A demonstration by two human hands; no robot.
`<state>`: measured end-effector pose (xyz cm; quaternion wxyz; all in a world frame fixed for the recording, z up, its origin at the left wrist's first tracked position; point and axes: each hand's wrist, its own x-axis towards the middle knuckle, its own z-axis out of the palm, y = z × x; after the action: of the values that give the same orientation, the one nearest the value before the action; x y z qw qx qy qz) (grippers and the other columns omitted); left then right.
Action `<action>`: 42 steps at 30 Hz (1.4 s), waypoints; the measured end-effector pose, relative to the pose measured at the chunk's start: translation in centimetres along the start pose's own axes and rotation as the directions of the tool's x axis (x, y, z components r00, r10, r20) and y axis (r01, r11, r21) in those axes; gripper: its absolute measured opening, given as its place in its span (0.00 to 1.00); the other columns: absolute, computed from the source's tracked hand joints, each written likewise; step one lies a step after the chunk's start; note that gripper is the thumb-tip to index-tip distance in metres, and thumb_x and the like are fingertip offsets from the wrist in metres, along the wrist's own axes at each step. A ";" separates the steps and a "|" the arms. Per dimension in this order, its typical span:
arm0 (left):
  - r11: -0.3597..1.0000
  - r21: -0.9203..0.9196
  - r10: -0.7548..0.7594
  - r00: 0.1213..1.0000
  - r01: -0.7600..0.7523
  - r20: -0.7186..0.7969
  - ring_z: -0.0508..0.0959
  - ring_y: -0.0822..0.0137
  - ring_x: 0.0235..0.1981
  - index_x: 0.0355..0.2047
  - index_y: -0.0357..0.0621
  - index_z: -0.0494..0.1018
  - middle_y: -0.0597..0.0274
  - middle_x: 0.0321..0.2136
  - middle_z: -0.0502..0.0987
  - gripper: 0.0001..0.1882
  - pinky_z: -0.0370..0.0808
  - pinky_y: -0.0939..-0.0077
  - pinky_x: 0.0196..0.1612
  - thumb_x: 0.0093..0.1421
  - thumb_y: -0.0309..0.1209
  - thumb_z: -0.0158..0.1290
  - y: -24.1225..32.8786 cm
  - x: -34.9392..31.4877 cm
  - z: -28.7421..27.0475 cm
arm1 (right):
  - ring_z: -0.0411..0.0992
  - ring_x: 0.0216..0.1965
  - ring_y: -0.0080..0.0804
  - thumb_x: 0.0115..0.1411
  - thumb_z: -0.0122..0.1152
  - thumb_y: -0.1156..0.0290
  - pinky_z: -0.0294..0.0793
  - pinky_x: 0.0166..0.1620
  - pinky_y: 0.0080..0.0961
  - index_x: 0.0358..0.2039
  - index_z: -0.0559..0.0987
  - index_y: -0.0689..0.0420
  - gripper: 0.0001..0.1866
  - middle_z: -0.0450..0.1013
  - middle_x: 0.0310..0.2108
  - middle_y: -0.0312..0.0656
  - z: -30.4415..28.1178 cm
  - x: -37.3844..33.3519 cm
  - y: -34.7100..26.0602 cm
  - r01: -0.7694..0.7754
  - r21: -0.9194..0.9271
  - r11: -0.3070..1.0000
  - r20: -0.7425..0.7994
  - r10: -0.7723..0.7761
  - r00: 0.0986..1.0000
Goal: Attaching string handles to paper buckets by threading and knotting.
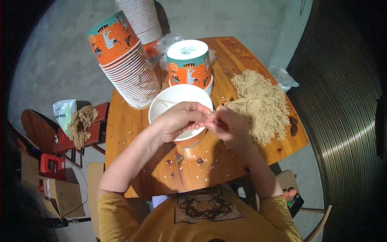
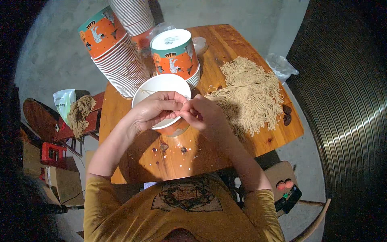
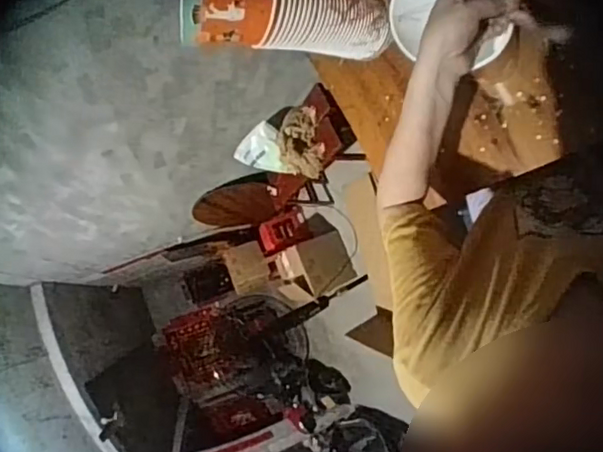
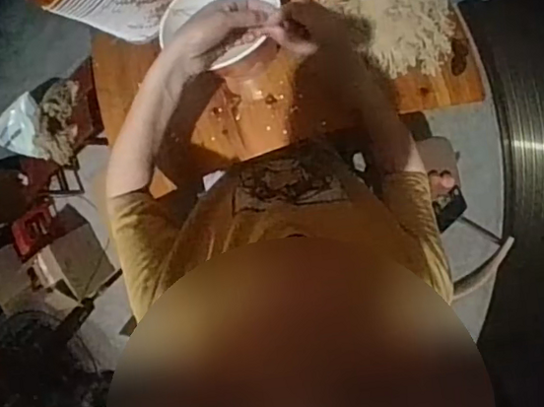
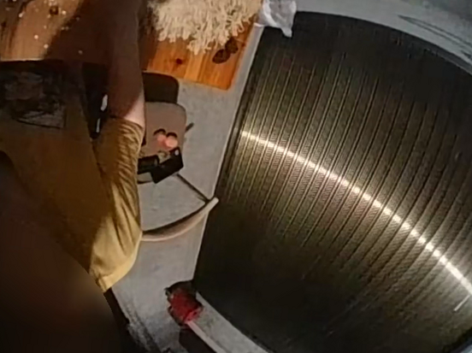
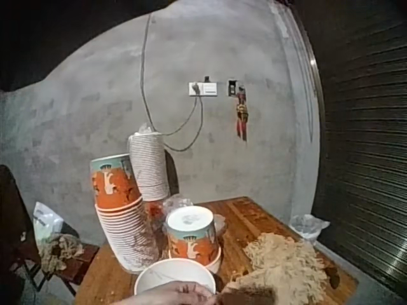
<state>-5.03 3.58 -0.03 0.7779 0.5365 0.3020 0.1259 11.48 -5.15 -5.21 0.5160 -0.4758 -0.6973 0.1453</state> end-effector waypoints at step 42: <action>0.892 0.426 0.161 0.987 -0.154 0.019 0.69 0.79 0.33 0.39 0.37 0.68 0.69 0.30 0.70 0.12 0.68 0.85 0.40 0.59 0.30 0.55 -0.7 -0.7 -0.6 | 0.68 0.23 0.31 0.54 0.61 0.69 0.68 0.29 0.28 0.28 0.74 0.58 0.07 0.69 0.24 0.41 -1.1 1.5 -1.0 -0.181 -0.008 0.983 0.075 0.181 0.981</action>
<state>-6.05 3.43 -0.55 0.6267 0.7150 0.2841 0.1240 11.84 -4.79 -3.18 0.4738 -0.5317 -0.6701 0.2090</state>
